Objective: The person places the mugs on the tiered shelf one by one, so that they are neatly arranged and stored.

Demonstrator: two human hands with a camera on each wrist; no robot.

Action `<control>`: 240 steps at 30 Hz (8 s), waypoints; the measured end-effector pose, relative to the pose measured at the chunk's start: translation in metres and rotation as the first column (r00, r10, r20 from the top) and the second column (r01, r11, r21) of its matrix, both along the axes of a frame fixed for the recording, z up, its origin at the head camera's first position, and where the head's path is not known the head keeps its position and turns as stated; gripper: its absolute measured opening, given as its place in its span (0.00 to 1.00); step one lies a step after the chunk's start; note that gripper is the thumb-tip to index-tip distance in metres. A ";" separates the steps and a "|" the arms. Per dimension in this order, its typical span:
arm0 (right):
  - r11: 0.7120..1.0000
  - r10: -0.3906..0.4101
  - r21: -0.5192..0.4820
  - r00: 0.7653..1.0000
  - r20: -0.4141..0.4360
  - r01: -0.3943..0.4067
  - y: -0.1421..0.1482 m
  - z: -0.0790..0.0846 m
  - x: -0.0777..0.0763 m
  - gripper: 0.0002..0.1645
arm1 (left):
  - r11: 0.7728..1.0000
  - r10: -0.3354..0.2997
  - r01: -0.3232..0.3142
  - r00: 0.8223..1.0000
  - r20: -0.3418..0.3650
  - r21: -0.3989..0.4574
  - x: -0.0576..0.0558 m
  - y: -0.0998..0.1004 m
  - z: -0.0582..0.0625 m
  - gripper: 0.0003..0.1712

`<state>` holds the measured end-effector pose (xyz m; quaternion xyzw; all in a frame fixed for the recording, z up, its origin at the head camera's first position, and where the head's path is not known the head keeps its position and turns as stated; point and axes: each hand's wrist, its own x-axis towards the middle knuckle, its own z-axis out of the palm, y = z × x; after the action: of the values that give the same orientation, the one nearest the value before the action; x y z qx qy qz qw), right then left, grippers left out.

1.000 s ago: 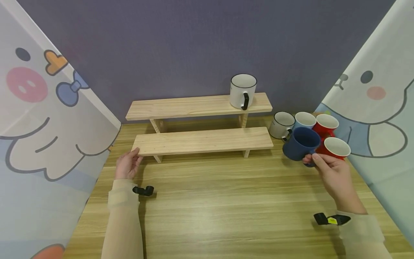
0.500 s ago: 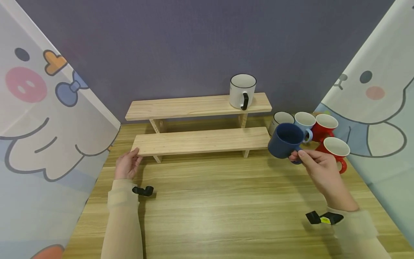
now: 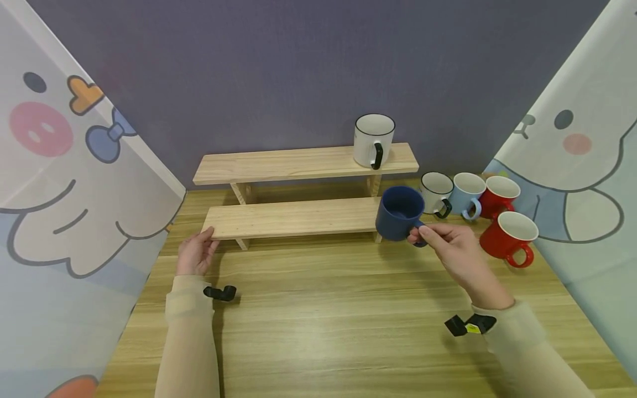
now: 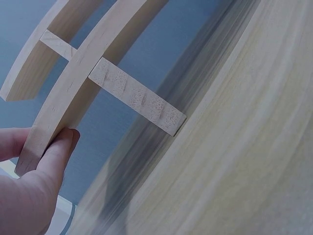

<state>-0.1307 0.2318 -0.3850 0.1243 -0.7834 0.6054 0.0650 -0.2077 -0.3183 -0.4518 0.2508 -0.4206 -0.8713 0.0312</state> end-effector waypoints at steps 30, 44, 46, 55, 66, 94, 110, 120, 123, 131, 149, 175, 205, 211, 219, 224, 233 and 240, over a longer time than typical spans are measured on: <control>0.960 0.078 -0.272 0.997 0.026 -0.068 -0.148 0.045 -0.063 0.16 | 1.000 -0.003 0.003 1.000 0.009 0.002 -0.005 -0.002 0.002 0.05; 0.951 -0.068 -0.300 0.997 0.029 0.073 -0.197 0.062 -0.101 0.15 | 1.000 -0.001 0.002 1.000 0.018 -0.017 -0.003 -0.003 0.000 0.07; 0.951 -0.091 -0.295 0.995 0.025 0.095 -0.202 0.065 -0.107 0.15 | 1.000 0.000 0.000 1.000 0.013 -0.005 -0.003 -0.003 0.000 0.08; 0.943 -0.182 -0.282 0.983 0.004 0.176 -0.224 0.074 -0.133 0.16 | 1.000 0.003 -0.003 1.000 0.011 -0.007 -0.003 -0.004 0.000 0.09; 0.940 -0.258 -0.232 0.966 0.002 0.251 -0.238 0.070 -0.149 0.17 | 1.000 0.007 -0.007 1.000 0.010 -0.007 -0.003 -0.003 0.000 0.07; 0.960 -0.209 -0.180 0.976 0.055 0.216 -0.222 0.062 -0.152 0.20 | 1.000 0.019 -0.019 1.000 0.006 -0.003 -0.004 -0.002 0.001 0.15; 0.979 -0.110 -0.181 0.988 -0.105 0.089 -0.188 0.065 -0.117 0.19 | 1.000 0.018 -0.018 1.000 -0.012 0.017 -0.005 -0.003 0.000 0.41; 0.982 -0.091 -0.174 0.990 -0.109 0.071 -0.152 0.061 -0.098 0.19 | 1.000 0.014 -0.014 1.000 -0.002 0.013 -0.006 -0.002 0.001 0.37; 0.979 -0.099 -0.188 0.990 -0.101 0.079 -0.139 0.058 -0.092 0.18 | 1.000 0.017 -0.017 1.000 0.001 0.012 -0.005 -0.002 0.000 0.32; 0.981 -0.168 -0.117 0.979 -0.114 0.154 -0.100 0.050 -0.078 0.21 | 0.999 0.032 -0.032 0.999 -0.003 0.023 -0.005 -0.002 -0.001 0.24; 0.911 -0.413 -0.016 0.910 -0.042 0.413 -0.005 0.041 -0.050 0.26 | 1.000 0.010 -0.010 1.000 0.006 0.011 -0.004 -0.003 -0.001 0.19; 0.820 -0.570 0.191 0.800 0.188 0.539 0.129 0.022 -0.001 0.30 | 1.000 -0.005 0.005 1.000 0.015 0.003 0.001 -0.004 0.001 0.22; 0.810 -0.535 0.493 0.745 0.399 0.319 0.213 -0.028 0.029 0.54 | 0.999 -0.017 0.019 0.999 0.034 -0.038 0.000 -0.004 0.002 0.20; 0.865 -0.450 0.432 0.775 0.444 0.255 0.217 -0.037 0.021 0.50 | 0.999 -0.008 0.009 0.999 0.040 -0.037 -0.001 -0.003 0.003 0.22; 0.965 -0.259 0.175 0.825 0.502 0.197 0.219 -0.050 0.015 0.28 | 1.000 -0.008 0.009 0.999 0.043 -0.019 -0.001 -0.003 0.003 0.32; 0.975 -0.220 0.142 0.855 0.470 0.173 0.215 -0.053 0.013 0.21 | 1.000 -0.010 0.011 0.999 0.036 -0.017 0.000 -0.003 0.003 0.24; 0.981 -0.020 -0.170 0.913 0.408 0.097 0.219 -0.061 0.018 0.18 | 1.000 -0.010 0.011 0.999 0.030 -0.025 0.000 -0.002 0.004 0.22; 0.986 -0.116 -0.062 0.908 0.401 0.154 0.217 -0.065 0.018 0.17 | 0.999 -0.020 0.022 0.999 0.030 -0.039 0.000 -0.002 0.004 0.20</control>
<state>-0.1130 0.4491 -0.4501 -0.0585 -0.7582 0.6477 -0.0474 -0.2073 -0.3202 -0.4481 0.2586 -0.4405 -0.8595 0.0207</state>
